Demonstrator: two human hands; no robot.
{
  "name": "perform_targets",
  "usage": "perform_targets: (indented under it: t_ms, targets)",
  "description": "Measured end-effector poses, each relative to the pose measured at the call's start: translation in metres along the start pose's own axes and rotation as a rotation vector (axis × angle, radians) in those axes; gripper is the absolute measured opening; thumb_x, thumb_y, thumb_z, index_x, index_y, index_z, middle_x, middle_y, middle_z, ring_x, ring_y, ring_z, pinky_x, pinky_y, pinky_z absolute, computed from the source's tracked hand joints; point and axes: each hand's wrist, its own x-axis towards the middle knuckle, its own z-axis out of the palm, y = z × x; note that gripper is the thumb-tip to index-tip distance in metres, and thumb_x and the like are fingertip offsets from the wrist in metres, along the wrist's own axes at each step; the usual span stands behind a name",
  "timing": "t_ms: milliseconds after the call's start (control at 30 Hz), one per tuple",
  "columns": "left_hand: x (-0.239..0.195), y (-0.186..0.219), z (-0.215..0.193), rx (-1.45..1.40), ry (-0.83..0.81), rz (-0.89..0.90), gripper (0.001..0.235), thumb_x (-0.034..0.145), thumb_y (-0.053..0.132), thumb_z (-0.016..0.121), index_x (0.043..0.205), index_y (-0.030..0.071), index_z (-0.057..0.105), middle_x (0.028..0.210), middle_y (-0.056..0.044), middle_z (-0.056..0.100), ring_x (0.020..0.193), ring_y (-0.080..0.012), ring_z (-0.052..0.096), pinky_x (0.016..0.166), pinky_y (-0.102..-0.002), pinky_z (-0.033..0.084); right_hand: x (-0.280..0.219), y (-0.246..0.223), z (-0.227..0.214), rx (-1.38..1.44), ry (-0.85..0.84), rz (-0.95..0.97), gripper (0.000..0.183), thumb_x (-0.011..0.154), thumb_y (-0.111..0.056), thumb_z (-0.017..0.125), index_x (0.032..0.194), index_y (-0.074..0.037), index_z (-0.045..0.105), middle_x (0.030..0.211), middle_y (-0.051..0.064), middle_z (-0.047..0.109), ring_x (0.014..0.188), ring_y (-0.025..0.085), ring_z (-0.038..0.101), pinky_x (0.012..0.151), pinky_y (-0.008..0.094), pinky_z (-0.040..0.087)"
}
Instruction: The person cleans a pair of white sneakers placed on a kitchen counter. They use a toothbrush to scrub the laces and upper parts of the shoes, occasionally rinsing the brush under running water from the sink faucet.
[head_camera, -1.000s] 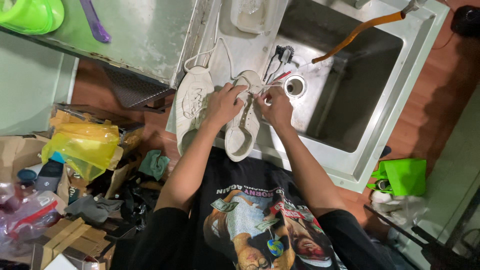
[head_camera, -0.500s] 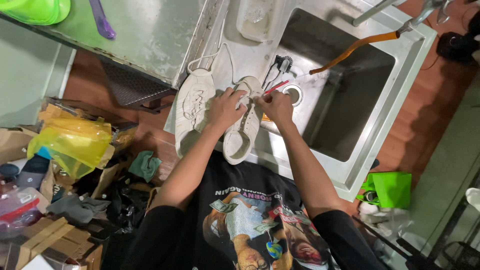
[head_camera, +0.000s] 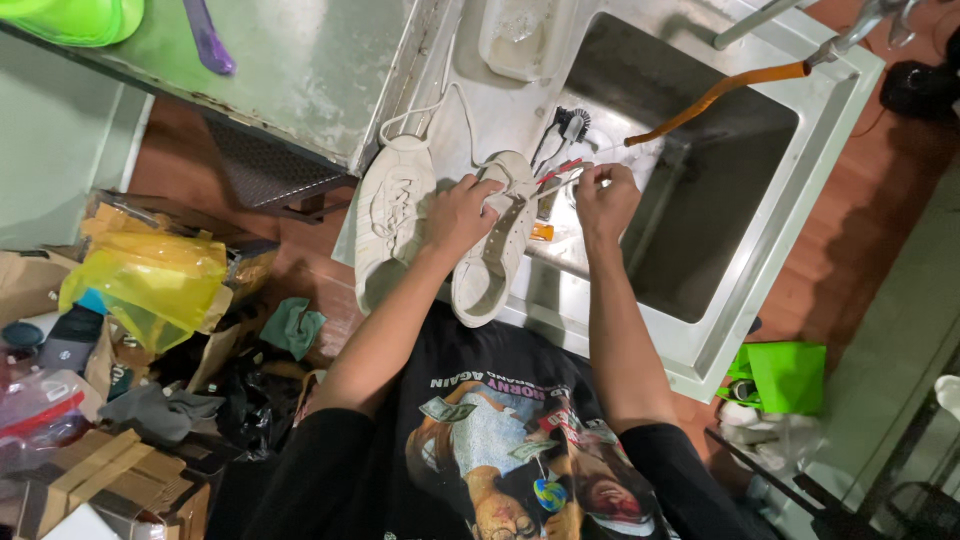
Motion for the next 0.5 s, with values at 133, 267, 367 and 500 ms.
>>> perform_targets:
  t_ms: [133, 267, 367, 500]
  targets:
    - [0.004, -0.006, -0.003, 0.071, -0.033, -0.029, 0.041, 0.085, 0.024, 0.066, 0.123, 0.039, 0.071, 0.103, -0.002, 0.064, 0.073, -0.0434, 0.076, 0.072, -0.058, 0.063, 0.053, 0.075, 0.017, -0.186, 0.486, -0.205, 0.014, 0.093, -0.018, 0.072, 0.080, -0.019, 0.072, 0.068, 0.004, 0.069, 0.067, 0.031, 0.074, 0.063, 0.036, 0.059]
    - [0.005, 0.000, -0.025, -0.032, -0.029, 0.017, 0.037, 0.086, 0.026, 0.066, 0.122, 0.031, 0.075, 0.097, -0.005, 0.064, 0.074, -0.0465, 0.074, 0.070, -0.058, 0.061, 0.079, 0.062, -0.050, 0.184, 0.093, -0.134, 0.015, 0.100, -0.016, 0.073, 0.091, -0.004, 0.077, 0.093, 0.019, 0.077, 0.083, 0.037, 0.071, 0.077, 0.047, 0.054]
    - [0.011, -0.001, -0.026, 0.003, -0.071, 0.030, 0.037, 0.088, 0.029, 0.064, 0.123, 0.034, 0.076, 0.102, -0.004, 0.062, 0.080, -0.0442, 0.074, 0.070, -0.057, 0.062, 0.065, 0.041, -0.055, 0.437, -0.187, -0.251, 0.006, 0.097, -0.001, 0.072, 0.093, -0.002, 0.076, 0.102, 0.018, 0.079, 0.092, 0.029, 0.072, 0.089, 0.040, 0.054]
    - [0.005, 0.023, -0.039, 0.021, -0.100, 0.068, 0.037, 0.092, 0.017, 0.061, 0.119, 0.034, 0.078, 0.104, 0.000, 0.054, 0.091, -0.0345, 0.069, 0.073, -0.050, 0.063, 0.009, 0.013, -0.004, 0.626, -0.510, -0.238, 0.007, 0.091, 0.003, 0.070, 0.093, 0.000, 0.065, 0.081, 0.021, 0.063, 0.080, 0.032, 0.062, 0.081, 0.049, 0.051]
